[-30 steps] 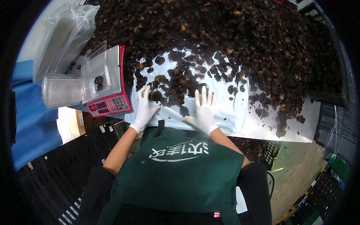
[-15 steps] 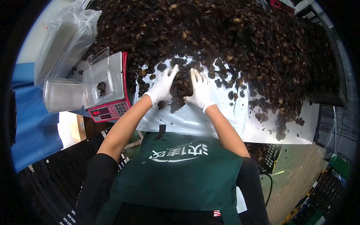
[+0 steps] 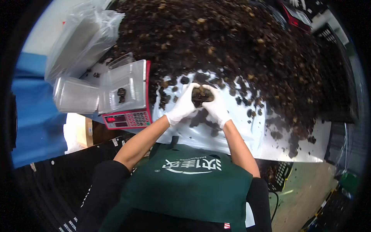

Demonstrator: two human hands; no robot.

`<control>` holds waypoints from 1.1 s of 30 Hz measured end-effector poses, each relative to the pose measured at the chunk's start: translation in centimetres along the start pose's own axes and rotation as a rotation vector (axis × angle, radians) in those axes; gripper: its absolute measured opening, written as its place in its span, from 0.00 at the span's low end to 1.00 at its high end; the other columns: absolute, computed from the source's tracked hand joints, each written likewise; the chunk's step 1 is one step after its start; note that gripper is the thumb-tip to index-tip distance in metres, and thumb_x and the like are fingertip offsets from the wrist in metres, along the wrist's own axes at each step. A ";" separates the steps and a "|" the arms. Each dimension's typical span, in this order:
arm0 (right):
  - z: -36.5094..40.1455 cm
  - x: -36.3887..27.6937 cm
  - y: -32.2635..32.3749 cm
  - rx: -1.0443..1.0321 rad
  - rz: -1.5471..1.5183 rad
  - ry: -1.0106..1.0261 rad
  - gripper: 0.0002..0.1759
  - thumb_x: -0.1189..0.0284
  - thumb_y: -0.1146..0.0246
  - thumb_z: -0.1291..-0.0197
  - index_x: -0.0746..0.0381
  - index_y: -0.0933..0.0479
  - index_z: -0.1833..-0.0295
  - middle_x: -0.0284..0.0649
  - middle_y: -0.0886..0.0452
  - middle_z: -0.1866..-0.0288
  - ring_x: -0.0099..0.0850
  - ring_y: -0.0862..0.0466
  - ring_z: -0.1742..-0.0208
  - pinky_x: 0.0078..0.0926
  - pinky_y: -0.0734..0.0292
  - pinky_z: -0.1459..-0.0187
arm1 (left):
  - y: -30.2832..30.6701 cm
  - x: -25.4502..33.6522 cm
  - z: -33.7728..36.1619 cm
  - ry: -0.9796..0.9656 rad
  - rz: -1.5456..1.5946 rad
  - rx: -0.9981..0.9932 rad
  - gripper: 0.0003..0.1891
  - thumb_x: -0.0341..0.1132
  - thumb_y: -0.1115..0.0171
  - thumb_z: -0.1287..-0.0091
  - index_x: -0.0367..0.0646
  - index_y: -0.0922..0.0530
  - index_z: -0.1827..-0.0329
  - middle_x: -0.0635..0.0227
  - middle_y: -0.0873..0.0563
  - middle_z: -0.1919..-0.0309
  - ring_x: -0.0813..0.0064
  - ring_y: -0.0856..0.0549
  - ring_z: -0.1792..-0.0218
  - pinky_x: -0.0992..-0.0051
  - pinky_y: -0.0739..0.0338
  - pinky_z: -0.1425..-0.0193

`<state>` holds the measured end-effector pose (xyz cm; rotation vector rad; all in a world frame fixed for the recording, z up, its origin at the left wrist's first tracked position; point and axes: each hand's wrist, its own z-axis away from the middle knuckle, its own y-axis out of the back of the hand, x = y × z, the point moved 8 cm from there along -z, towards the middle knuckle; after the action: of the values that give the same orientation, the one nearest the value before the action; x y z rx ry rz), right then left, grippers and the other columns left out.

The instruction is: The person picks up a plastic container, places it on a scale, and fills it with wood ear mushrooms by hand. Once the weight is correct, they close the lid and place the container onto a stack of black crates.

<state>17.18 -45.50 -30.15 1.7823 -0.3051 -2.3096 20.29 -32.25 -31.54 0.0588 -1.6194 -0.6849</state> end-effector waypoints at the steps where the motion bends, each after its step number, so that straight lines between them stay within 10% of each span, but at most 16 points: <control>1: -0.7 -0.9 -0.4 0.023 0.110 0.191 0.36 0.87 0.38 0.56 0.60 0.25 0.35 0.44 0.25 0.38 0.38 0.20 0.39 0.30 0.24 0.38 | 1.9 1.5 0.1 -0.032 -0.003 0.037 0.32 0.25 0.27 0.50 0.46 0.30 0.40 0.55 0.29 0.48 0.56 0.24 0.45 0.65 0.27 0.36; 4: -1.5 -6.0 -4.2 -0.056 -0.378 0.082 0.39 0.88 0.37 0.57 0.62 0.26 0.33 0.37 0.20 0.39 0.28 0.21 0.36 0.25 0.25 0.35 | 9.2 5.3 0.9 -0.079 -0.150 0.160 0.33 0.23 0.27 0.50 0.44 0.30 0.39 0.54 0.29 0.46 0.53 0.23 0.43 0.63 0.27 0.35; 8: -2.6 -14.2 -10.9 -0.025 0.017 0.557 0.41 0.84 0.33 0.57 0.57 0.28 0.31 0.45 0.23 0.40 0.36 0.22 0.36 0.30 0.27 0.34 | 19.9 6.8 3.5 -0.133 -0.235 0.279 0.36 0.19 0.27 0.53 0.44 0.29 0.38 0.53 0.28 0.46 0.51 0.24 0.41 0.63 0.26 0.35; 14: -4.1 -18.0 -23.6 -0.222 -0.215 0.629 0.37 0.80 0.32 0.56 0.62 0.27 0.34 0.51 0.27 0.38 0.47 0.27 0.36 0.36 0.30 0.32 | 30.4 0.7 9.0 0.012 -0.491 0.354 0.40 0.23 0.23 0.54 0.46 0.31 0.35 0.54 0.29 0.42 0.52 0.24 0.39 0.63 0.28 0.31; 18: -4.9 -16.6 -27.1 -0.148 0.228 0.669 0.40 0.79 0.35 0.55 0.62 0.30 0.29 0.55 0.30 0.31 0.50 0.28 0.34 0.37 0.33 0.29 | 31.8 -5.8 10.5 0.192 -0.457 0.104 0.51 0.26 0.25 0.52 0.44 0.41 0.22 0.47 0.30 0.36 0.48 0.28 0.33 0.64 0.33 0.27; 22: -4.8 -16.9 -22.6 -0.249 -0.051 0.473 0.30 0.81 0.41 0.48 0.64 0.23 0.35 0.53 0.22 0.34 0.39 0.17 0.41 0.28 0.23 0.43 | 33.5 -3.6 11.2 0.181 -0.317 -0.057 0.50 0.24 0.28 0.48 0.43 0.44 0.19 0.46 0.29 0.32 0.57 0.27 0.31 0.66 0.36 0.24; 25: -3.9 -10.8 -16.4 -0.110 -0.161 0.280 0.20 0.75 0.41 0.33 0.61 0.20 0.37 0.41 0.14 0.44 0.25 0.16 0.51 0.22 0.23 0.47 | 37.6 -3.5 13.1 0.379 0.092 0.011 0.34 0.27 0.35 0.36 0.42 0.34 0.24 0.58 0.19 0.41 0.73 0.15 0.51 0.75 0.18 0.49; 33: 5.5 4.7 -5.3 0.173 -0.079 -0.168 0.14 0.69 0.36 0.31 0.63 0.16 0.45 0.34 0.13 0.50 0.18 0.20 0.56 0.16 0.28 0.59 | 44.2 -11.3 21.5 0.372 0.335 0.648 0.16 0.32 0.42 0.25 0.39 0.22 0.38 0.67 0.13 0.55 0.81 0.14 0.59 0.83 0.20 0.59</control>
<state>10.55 -41.52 -34.65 1.7059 -0.4835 -2.5657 17.94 17.11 -21.47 0.3561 -1.3835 0.1236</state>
